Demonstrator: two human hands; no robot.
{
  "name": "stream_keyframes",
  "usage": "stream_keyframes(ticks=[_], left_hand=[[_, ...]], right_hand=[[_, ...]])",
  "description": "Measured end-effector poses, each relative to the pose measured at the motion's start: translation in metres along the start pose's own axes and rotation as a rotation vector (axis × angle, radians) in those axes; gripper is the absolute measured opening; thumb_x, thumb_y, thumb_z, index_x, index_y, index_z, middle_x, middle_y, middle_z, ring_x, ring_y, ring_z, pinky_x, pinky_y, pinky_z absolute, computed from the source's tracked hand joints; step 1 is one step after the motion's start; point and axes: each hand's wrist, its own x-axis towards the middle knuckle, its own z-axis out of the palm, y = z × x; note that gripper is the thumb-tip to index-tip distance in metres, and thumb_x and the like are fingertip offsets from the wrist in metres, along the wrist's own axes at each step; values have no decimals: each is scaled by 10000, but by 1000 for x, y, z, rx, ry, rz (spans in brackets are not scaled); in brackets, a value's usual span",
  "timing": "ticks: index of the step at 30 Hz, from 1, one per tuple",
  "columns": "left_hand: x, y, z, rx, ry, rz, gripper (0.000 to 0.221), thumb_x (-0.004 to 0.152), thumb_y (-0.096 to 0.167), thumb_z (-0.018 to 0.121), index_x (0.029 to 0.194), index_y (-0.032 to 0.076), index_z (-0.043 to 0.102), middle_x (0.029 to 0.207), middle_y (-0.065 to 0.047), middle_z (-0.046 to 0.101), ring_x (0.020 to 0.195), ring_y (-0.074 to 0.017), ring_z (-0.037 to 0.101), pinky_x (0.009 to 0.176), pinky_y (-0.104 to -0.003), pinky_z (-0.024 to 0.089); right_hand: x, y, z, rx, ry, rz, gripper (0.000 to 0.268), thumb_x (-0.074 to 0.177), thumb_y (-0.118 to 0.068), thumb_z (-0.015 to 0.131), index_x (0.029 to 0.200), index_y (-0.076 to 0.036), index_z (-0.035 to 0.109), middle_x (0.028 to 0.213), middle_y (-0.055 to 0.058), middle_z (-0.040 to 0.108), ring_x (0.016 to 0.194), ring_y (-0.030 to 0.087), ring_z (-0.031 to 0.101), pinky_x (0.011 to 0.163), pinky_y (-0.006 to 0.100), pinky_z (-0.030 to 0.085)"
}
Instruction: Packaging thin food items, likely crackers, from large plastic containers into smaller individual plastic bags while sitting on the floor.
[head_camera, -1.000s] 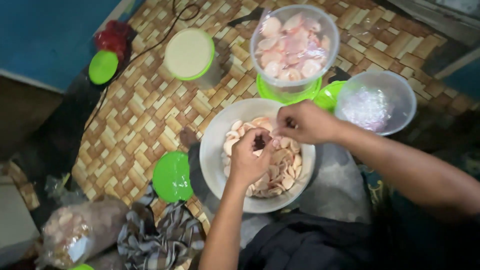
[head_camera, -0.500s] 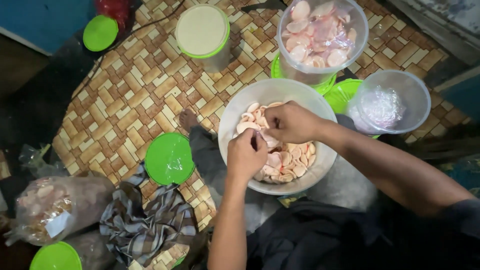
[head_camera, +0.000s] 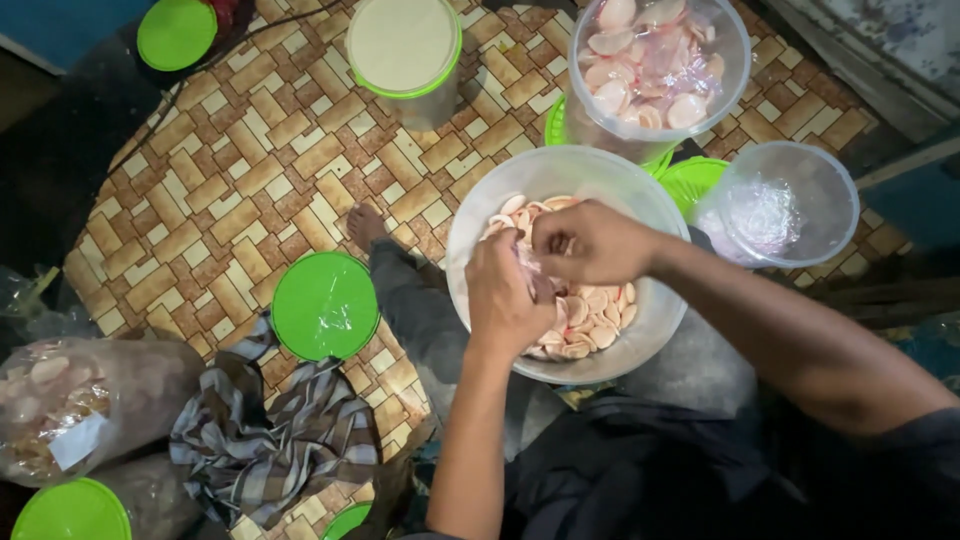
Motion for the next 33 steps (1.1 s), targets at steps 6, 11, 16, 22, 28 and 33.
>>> stream_keyframes(ticks=[6, 11, 16, 22, 28, 33], left_hand=[[0, -18, -15, 63, 46, 31, 319, 677, 186, 548, 968, 83, 466, 794, -41, 443, 756, -299, 499, 645, -424, 412], [-3, -17, -8, 70, 8, 9, 322, 675, 225, 587, 949, 78, 504, 788, -58, 482, 781, -303, 532, 678, -424, 415], [1, -7, -19, 101, 15, -6, 223, 744, 249, 590, 896, 110, 506, 749, -45, 482, 771, -291, 551, 693, -412, 413], [-2, -11, -18, 94, 32, -13, 247, 732, 268, 609, 906, 130, 499, 759, -41, 497, 775, -272, 566, 699, -400, 420], [0, -8, -17, 139, 52, -21, 248, 790, 263, 577, 952, 97, 490, 780, -56, 502, 776, -286, 562, 703, -402, 419], [-6, -9, -17, 205, -3, 46, 405, 659, 210, 621, 1004, 56, 474, 816, -78, 487, 799, -293, 545, 712, -410, 414]], right_hand=[[-4, 55, -13, -933, -351, 445, 215, 816, -236, 505, 875, -219, 711, 851, 72, 701, 827, 324, 676, 688, 439, 535], [-18, 141, 17, -1197, -432, 373, 200, 818, -160, 501, 843, -185, 698, 813, 54, 678, 772, 290, 664, 601, 430, 505], [-24, 195, 33, -1344, -479, 261, 190, 790, -111, 493, 793, -139, 681, 781, 49, 650, 740, 275, 641, 550, 439, 482], [-26, 100, 10, -1357, -363, 161, 129, 744, -93, 555, 733, -121, 680, 745, 24, 643, 749, 241, 626, 541, 401, 499], [-37, 5, -5, 67, 348, 280, 194, 715, -49, 636, 905, -33, 672, 711, 98, 667, 638, 124, 608, 582, 244, 498], [-32, -2, 21, 176, 560, 239, 193, 724, -83, 721, 906, -30, 686, 708, 57, 665, 622, 42, 579, 559, 152, 481]])
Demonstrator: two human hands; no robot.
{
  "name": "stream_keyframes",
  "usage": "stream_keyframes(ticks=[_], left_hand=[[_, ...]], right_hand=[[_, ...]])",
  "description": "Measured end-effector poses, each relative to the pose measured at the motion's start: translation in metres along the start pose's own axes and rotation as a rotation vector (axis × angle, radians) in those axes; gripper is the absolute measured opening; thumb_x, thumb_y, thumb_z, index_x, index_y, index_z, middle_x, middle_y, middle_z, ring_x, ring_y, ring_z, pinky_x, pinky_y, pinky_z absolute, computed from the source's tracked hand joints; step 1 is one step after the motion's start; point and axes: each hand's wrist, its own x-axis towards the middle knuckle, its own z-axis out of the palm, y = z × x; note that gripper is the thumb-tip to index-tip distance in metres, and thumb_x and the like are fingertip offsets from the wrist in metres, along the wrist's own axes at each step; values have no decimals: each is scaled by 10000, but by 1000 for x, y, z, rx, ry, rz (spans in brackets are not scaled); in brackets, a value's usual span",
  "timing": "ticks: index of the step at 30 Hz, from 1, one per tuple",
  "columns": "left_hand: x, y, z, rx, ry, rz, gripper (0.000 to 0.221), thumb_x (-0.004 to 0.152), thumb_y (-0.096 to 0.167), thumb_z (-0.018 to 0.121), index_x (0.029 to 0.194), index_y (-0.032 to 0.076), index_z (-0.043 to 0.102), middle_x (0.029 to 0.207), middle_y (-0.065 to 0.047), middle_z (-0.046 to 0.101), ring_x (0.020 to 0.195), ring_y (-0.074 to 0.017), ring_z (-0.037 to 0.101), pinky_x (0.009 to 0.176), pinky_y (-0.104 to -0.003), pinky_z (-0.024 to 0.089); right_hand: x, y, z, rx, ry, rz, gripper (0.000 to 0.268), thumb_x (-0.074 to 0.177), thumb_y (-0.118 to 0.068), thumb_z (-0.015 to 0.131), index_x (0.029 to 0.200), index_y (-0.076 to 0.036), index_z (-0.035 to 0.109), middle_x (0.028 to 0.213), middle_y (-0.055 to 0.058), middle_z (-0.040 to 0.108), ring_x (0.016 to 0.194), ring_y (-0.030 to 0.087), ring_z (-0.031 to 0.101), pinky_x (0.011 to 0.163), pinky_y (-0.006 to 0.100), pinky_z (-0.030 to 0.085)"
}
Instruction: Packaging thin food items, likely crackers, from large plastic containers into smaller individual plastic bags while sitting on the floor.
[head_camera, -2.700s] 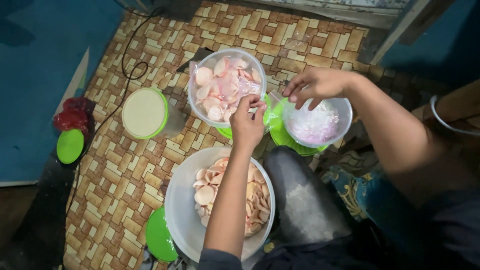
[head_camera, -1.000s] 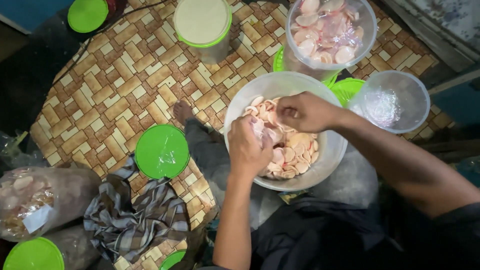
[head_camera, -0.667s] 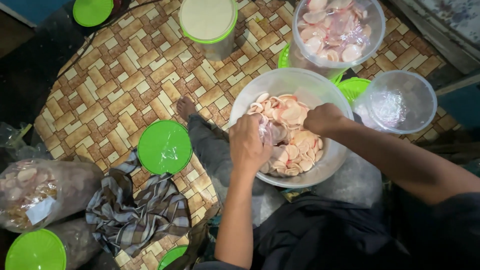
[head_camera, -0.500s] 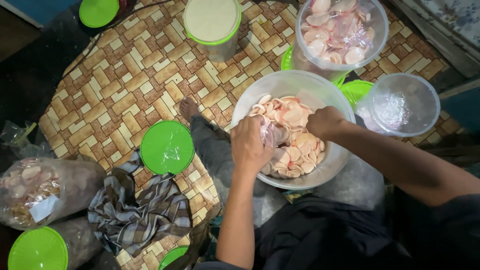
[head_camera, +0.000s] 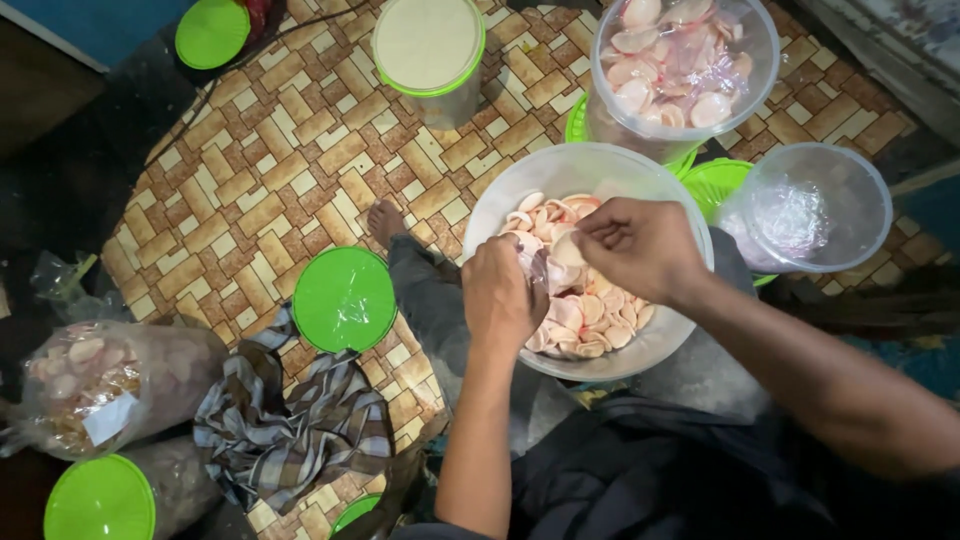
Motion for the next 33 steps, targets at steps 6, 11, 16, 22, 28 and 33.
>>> stream_keyframes(ticks=[6, 11, 16, 22, 28, 33], left_hand=[[4, 7, -1, 83, -32, -13, 490, 527, 149, 685, 958, 67, 468, 792, -68, 458, 783, -284, 519, 683, -423, 419], [-1, 1, 10, 133, -51, -51, 470, 540, 144, 670, 952, 64, 457, 793, -71, 448, 776, -289, 515, 666, -433, 418], [-3, -3, 14, 133, -84, -107, 440, 554, 124, 636, 953, 37, 470, 795, -81, 459, 776, -305, 516, 670, -440, 424], [-5, 1, 14, 174, -42, -84, 402, 569, 118, 604, 942, 35, 481, 766, -87, 454, 743, -305, 515, 650, -431, 420], [-6, 0, 15, 184, -37, -27, 500, 521, 192, 666, 957, 70, 452, 775, -66, 448, 758, -278, 518, 681, -423, 423], [-6, 0, 14, 144, -31, -97, 374, 617, 156, 618, 947, 36, 489, 749, -61, 456, 734, -292, 519, 676, -414, 421]], right_hand=[[-1, -1, 23, -176, 34, 30, 171, 651, -188, 738, 803, -113, 715, 602, 19, 649, 535, 79, 591, 502, 222, 489], [1, -6, 28, -139, 36, 23, 145, 655, -170, 720, 789, -116, 714, 561, 5, 635, 491, 61, 562, 457, 197, 451], [7, -21, 18, -134, -8, 90, 162, 666, -137, 669, 817, -85, 701, 563, 19, 632, 518, 81, 596, 522, 205, 460], [7, -13, 19, -216, -97, 161, 159, 627, -183, 688, 773, -122, 705, 529, 15, 638, 515, 124, 626, 541, 242, 478], [3, -13, 29, -327, -26, 61, 180, 667, -250, 722, 797, -128, 704, 614, 3, 670, 600, 145, 667, 515, 267, 494], [-7, -13, 31, -160, -77, -186, 189, 694, -90, 700, 877, -48, 672, 648, 65, 684, 588, 171, 663, 501, 282, 505]])
